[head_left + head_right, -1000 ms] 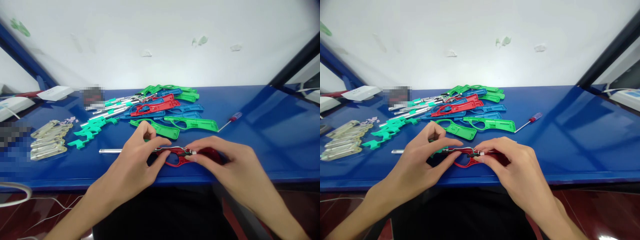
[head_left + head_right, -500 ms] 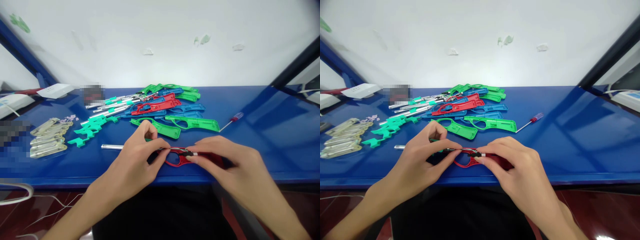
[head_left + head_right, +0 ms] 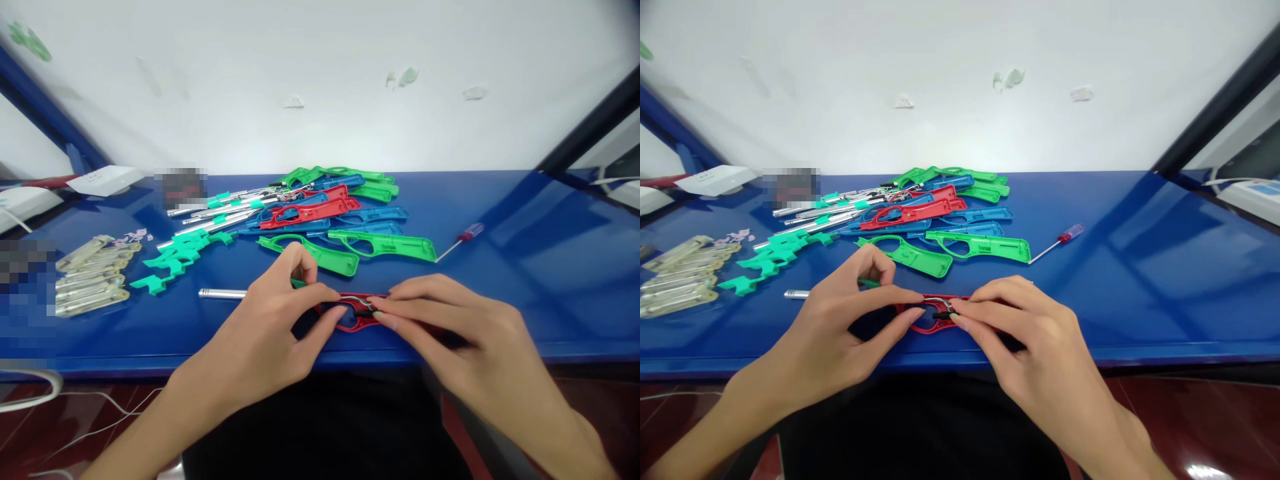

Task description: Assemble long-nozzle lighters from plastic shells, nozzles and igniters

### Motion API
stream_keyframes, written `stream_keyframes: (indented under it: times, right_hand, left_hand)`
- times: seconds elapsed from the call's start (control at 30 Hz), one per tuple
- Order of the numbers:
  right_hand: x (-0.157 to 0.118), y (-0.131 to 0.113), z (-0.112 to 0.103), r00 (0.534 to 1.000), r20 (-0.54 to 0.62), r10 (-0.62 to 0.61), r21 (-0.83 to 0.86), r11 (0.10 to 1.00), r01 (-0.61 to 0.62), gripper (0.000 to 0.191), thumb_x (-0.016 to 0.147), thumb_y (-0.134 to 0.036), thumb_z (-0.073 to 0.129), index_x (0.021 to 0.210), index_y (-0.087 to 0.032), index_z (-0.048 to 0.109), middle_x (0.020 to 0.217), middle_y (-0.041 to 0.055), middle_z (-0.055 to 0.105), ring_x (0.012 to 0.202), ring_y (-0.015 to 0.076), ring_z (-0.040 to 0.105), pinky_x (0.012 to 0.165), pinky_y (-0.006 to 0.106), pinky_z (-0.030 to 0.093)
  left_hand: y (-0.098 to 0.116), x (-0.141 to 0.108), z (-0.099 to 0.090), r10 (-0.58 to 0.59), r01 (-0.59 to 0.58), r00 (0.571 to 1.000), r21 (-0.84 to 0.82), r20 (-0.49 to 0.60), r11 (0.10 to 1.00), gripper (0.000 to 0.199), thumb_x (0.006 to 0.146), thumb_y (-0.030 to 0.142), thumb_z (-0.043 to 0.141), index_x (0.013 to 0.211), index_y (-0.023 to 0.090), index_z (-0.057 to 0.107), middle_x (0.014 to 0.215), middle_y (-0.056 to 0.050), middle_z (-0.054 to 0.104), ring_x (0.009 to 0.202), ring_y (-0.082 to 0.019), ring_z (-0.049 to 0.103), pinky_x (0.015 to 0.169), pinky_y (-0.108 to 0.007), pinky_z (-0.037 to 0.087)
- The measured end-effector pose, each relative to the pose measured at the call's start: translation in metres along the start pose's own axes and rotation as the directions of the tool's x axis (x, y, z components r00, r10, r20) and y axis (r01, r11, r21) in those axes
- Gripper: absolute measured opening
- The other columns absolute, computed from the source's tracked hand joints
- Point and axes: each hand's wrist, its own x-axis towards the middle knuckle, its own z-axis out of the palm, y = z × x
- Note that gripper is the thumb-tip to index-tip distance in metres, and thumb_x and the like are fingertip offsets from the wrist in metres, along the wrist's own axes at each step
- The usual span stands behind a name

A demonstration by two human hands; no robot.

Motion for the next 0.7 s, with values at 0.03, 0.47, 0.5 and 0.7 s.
stream_keyframes:
  times: [0.03,0.47,0.5,0.7]
  right_hand:
    - [0.001,-0.001,0.000,1.000,0.002,-0.001,-0.003,1.000,0.001,0.014,0.100,-0.032,0.072,0.106,-0.033,0.085,0.103,0.0030,0.080,0.091,0.0220,0.076,0.080,0.035,0.065]
    - [0.005,0.002,0.002,1.000,0.027,0.002,0.035,0.999,-0.003,0.019,0.096,-0.044,0.076,0.109,-0.033,0.084,0.100,0.0050,0.082,0.094,0.0278,0.077,0.078,0.039,0.065]
    - [0.003,0.003,0.001,0.999,0.033,0.010,0.054,0.998,-0.012,0.017,0.097,-0.041,0.075,0.109,-0.034,0.084,0.102,0.0037,0.082,0.095,0.0261,0.077,0.079,0.037,0.065]
    - [-0.002,0.009,-0.003,0.997,0.073,0.032,0.143,0.989,-0.042,0.018,0.101,-0.030,0.073,0.116,-0.038,0.079,0.110,-0.0075,0.081,0.102,0.0140,0.074,0.089,0.025,0.059]
  left_hand:
    - [0.000,0.000,0.000,0.008,-0.008,1.000,0.001,0.000,1.000,0.008,0.101,0.012,0.066,0.101,0.016,0.073,0.100,-0.003,0.046,0.087,-0.014,0.051,0.073,-0.029,0.051]
    - [-0.001,-0.001,0.001,0.026,-0.027,1.000,0.038,0.016,0.999,0.008,0.102,0.014,0.065,0.105,0.015,0.073,0.100,-0.002,0.046,0.087,-0.014,0.053,0.071,-0.028,0.048]
    - [-0.001,-0.001,0.001,0.027,-0.028,0.999,0.042,0.017,0.999,0.008,0.103,0.015,0.065,0.105,0.015,0.073,0.101,-0.002,0.046,0.087,-0.014,0.053,0.071,-0.028,0.048]
    - [-0.002,0.000,0.001,0.034,-0.035,0.999,0.050,0.009,0.998,0.009,0.101,0.013,0.066,0.107,0.016,0.073,0.101,-0.002,0.047,0.087,-0.014,0.054,0.074,-0.027,0.049]
